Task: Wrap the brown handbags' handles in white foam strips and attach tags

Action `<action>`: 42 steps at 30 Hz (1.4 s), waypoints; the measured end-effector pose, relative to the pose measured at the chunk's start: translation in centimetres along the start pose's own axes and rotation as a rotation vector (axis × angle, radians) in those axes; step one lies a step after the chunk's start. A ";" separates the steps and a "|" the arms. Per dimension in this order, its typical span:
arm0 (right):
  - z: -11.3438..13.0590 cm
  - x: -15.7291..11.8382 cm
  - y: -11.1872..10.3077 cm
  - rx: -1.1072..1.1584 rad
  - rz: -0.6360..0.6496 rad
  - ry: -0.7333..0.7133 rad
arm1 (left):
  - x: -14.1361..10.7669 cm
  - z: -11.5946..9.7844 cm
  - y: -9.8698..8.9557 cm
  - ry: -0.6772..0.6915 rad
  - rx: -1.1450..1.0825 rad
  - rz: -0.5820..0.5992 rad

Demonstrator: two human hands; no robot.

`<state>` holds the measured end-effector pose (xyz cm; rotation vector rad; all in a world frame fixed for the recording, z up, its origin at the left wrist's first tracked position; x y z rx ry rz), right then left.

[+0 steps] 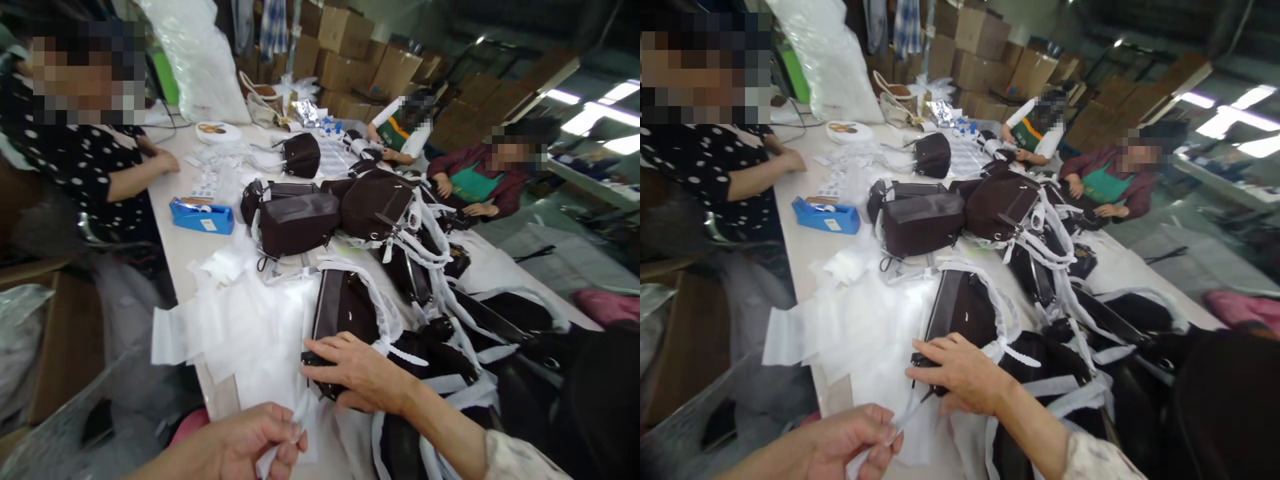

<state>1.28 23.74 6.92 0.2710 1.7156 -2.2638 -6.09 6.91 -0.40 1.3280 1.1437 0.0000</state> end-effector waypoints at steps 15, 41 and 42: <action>-1.5 6.3 2.1 0.212 0.149 -0.109 | 0.1 0.9 -2.6 0.115 -0.063 0.041; -2.2 4.7 3.8 0.424 0.136 -0.046 | 1.6 -1.4 -0.7 0.538 1.150 -0.638; -2.2 4.7 3.9 0.418 0.126 -0.053 | 1.8 -1.5 -0.4 0.537 1.151 -0.629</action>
Point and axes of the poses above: each hand's wrist, its own x-axis towards the middle knuckle, its own y-axis out of the palm, z = x × y, the point moved 4 cm from there along x, towards the middle knuckle, and after that the axes turned 4 degrees about y, right-handed, at the moved point
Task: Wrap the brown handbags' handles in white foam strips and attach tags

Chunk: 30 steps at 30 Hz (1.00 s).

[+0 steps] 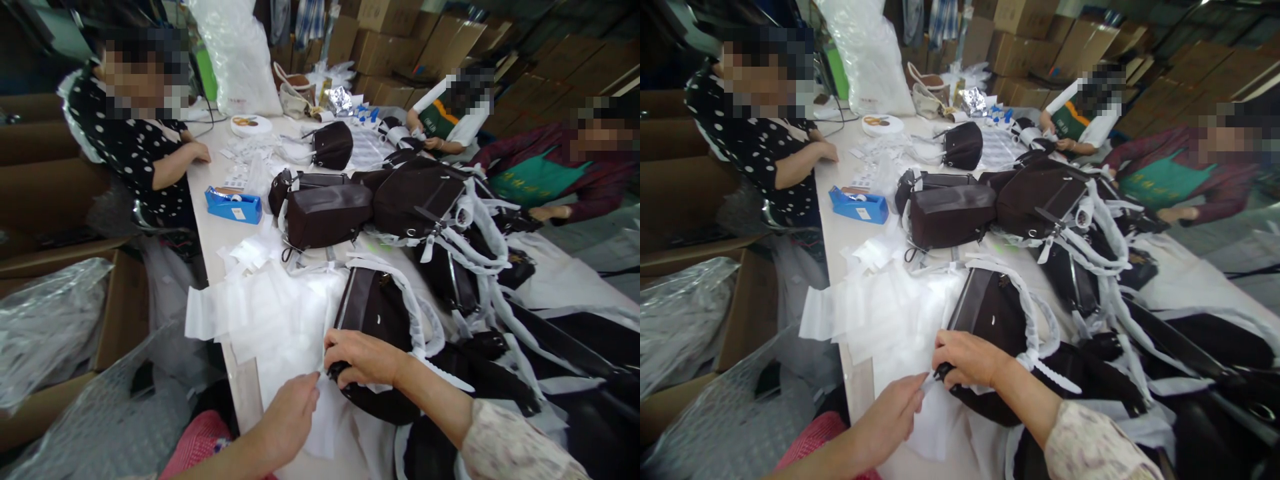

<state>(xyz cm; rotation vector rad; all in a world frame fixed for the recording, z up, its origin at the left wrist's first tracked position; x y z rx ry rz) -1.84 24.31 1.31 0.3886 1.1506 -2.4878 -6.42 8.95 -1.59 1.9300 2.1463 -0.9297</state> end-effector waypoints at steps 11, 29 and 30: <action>0.0 -0.6 -0.2 0.105 0.003 0.011 | 1.3 -1.0 1.3 -0.065 -0.052 -0.056; 1.1 -1.4 0.6 -0.410 -0.088 -0.056 | 1.9 -0.9 1.9 -0.020 0.090 -0.110; 1.2 -1.5 0.7 -0.427 -0.099 -0.058 | 1.9 -1.2 1.8 -0.018 0.122 -0.102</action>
Point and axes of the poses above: each hand's wrist, its own x-axis towards the middle knuckle, its own y-axis out of the palm, z = x × y, the point moved 4 cm from there along x, towards the middle knuckle, and after that the axes turned 4 degrees about y, right-handed, at the moved point
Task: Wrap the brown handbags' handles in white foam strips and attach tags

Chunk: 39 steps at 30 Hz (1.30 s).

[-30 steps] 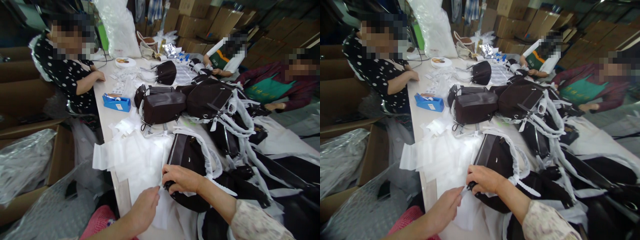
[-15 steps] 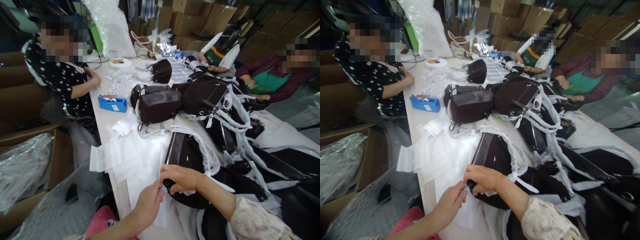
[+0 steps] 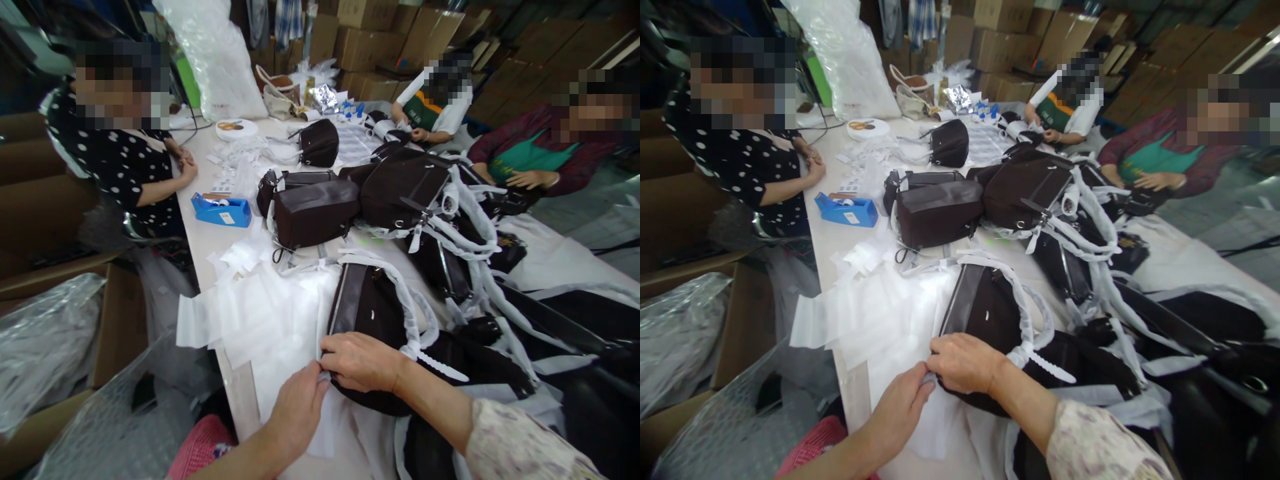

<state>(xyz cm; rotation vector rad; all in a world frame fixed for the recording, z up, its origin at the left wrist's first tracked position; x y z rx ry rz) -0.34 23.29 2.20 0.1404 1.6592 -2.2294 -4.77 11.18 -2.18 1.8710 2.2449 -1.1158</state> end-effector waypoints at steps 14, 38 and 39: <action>-1.1 -8.8 -11.7 0.344 -0.483 0.297 | 1.9 -14.7 -9.1 0.539 0.571 0.031; 6.2 -3.6 -1.1 0.461 -0.579 0.431 | -3.0 -5.8 -5.8 0.251 0.698 0.098; 6.2 -3.5 -1.1 0.456 -0.583 0.419 | -3.0 -5.6 -5.8 0.262 0.666 0.092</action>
Point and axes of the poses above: each hand's wrist, its own x-axis towards the middle knuckle, its own y-axis out of the palm, z = x × y, the point moved 4 cm from there along x, towards the middle knuckle, and after that the axes turned 4 degrees about y, right-handed, at the moved point
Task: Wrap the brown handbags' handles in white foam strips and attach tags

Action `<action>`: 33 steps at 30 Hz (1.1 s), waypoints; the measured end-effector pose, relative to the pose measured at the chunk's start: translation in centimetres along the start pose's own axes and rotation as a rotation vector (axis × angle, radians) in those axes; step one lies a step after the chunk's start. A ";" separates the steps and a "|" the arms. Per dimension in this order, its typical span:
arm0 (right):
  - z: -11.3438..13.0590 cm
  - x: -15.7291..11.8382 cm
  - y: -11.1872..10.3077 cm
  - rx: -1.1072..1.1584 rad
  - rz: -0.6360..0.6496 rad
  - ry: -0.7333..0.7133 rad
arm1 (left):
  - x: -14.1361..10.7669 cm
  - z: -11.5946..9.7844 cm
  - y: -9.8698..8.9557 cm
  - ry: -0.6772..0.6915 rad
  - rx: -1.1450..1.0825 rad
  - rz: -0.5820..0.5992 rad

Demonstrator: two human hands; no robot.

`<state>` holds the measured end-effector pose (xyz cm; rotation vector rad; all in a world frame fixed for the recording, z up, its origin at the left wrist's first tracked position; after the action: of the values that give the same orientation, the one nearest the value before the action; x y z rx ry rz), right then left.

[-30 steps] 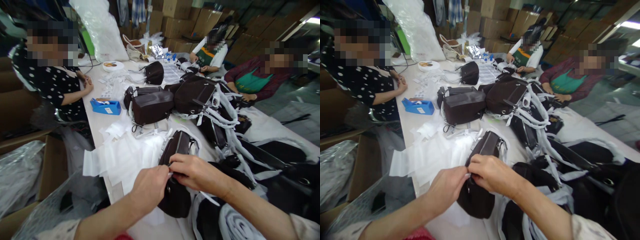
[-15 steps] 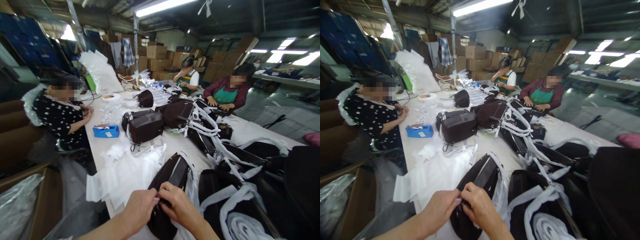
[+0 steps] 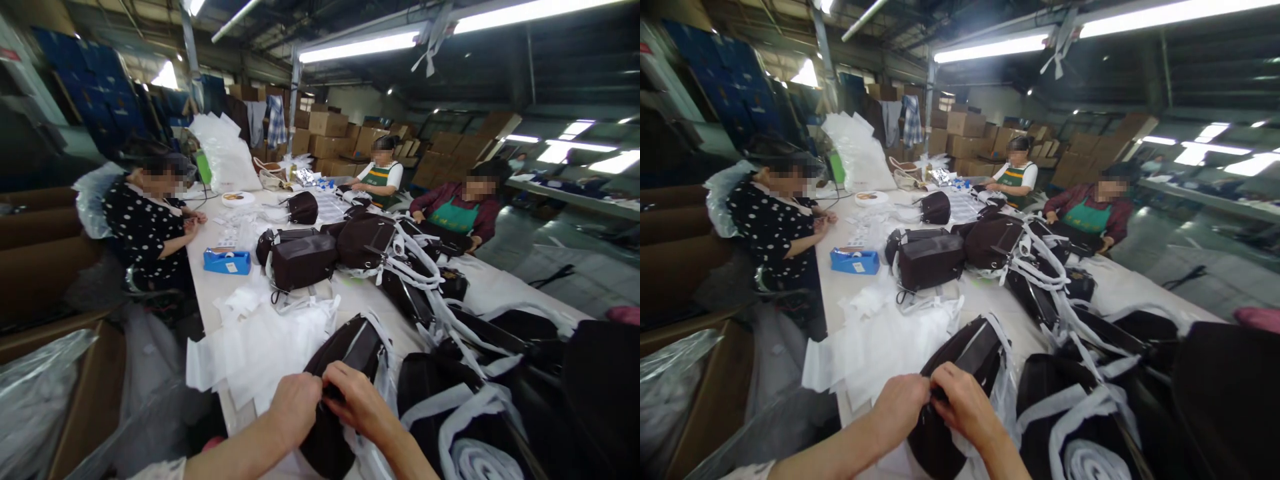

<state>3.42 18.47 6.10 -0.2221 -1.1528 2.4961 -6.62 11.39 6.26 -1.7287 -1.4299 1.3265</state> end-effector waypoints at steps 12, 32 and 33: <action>-0.4 -0.2 0.8 -0.006 0.005 -0.030 | 0.9 2.4 0.9 -0.127 -0.886 0.206; 0.3 -0.6 0.2 0.000 -0.003 0.063 | 1.8 1.7 0.7 -0.064 -0.857 0.392; 0.3 -0.5 0.3 -0.020 0.017 0.056 | 1.8 1.7 0.8 -0.079 -0.878 0.391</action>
<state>3.68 17.93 6.08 -0.3064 -1.1592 2.4777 -7.89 12.48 4.31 -2.6402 -1.9667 0.9926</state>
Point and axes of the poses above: each hand's wrist, its own x-axis towards the middle knuckle, its own y-axis out of the palm, z = x × y, the point moved 4 cm from there along x, towards the middle knuckle, and after that the axes turned 4 degrees about y, right-handed, at the moved point
